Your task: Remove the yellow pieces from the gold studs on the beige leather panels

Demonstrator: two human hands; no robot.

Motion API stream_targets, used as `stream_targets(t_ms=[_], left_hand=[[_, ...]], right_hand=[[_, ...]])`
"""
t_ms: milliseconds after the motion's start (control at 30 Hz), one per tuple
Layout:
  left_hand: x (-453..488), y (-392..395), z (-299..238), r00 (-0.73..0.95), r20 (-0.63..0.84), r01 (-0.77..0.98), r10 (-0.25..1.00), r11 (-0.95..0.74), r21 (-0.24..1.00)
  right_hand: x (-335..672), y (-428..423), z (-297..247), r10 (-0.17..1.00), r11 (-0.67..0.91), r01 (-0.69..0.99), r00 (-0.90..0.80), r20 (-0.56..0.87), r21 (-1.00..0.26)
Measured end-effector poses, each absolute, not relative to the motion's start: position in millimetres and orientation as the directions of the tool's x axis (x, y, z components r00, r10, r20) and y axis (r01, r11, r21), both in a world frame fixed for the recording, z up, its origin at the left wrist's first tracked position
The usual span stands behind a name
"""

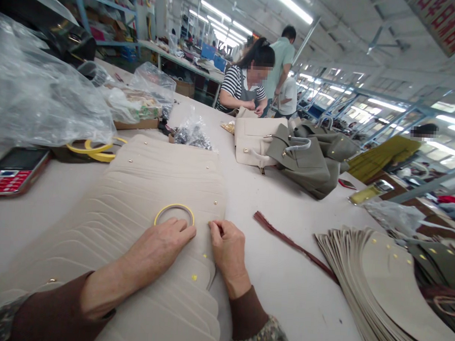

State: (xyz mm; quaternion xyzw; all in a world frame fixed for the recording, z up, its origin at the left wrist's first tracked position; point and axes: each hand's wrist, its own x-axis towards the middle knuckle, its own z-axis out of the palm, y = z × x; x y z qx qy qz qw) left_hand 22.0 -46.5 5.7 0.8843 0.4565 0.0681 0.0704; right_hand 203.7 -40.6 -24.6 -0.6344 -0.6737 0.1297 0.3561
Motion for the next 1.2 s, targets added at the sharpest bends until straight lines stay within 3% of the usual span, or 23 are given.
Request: stream_targets(t_ms=[133, 300, 433, 600, 767, 867, 1000, 1200], left_hand=[[20.7, -46.6, 4.0, 0.581, 0.077, 0.787, 0.810, -0.583, 0.199], [14.2, -40.9, 8.2, 0.468, 0.158, 0.846, 0.869, -0.492, 0.204], [11.7, -36.5, 10.1, 0.438, 0.159, 0.865, 0.885, -0.463, 0.194], [10.7, -39.8, 8.1, 0.518, 0.136, 0.822, 0.845, -0.535, 0.195], [5.8, -42.1, -0.1, 0.551, 0.404, 0.632, 0.730, -0.681, 0.370], [4.9, -41.5, -5.8, 0.518, 0.501, 0.534, 0.693, -0.720, 0.443], [6.1, -41.7, -10.4, 0.510, 0.495, 0.563, 0.703, -0.708, 0.427], [8.3, -45.6, -5.1, 0.540, 0.380, 0.614, 0.751, -0.660, 0.433]], right_hand=[[201.8, -35.3, -20.3, 0.943, 0.211, 0.812, -0.022, 0.331, -0.544], [211.7, -43.2, -8.2, 0.971, 0.239, 0.731, -0.195, 0.140, -0.639], [215.8, -40.1, -11.1, 0.988, 0.152, 0.660, -0.078, 0.134, -0.735], [212.6, -33.2, -22.6, 0.984, 0.139, 0.715, -0.020, 0.179, -0.685], [209.7, -41.6, -15.6, 0.972, 0.161, 0.556, 0.052, 0.227, -0.815], [205.5, -49.6, -4.5, 0.963, 0.262, 0.443, -0.058, 0.264, -0.858], [195.2, -56.1, 4.2, 0.866, 0.500, 0.440, -0.249, 0.434, -0.746], [188.4, -56.5, -0.9, 0.787, 0.601, 0.574, -0.304, 0.537, -0.556]])
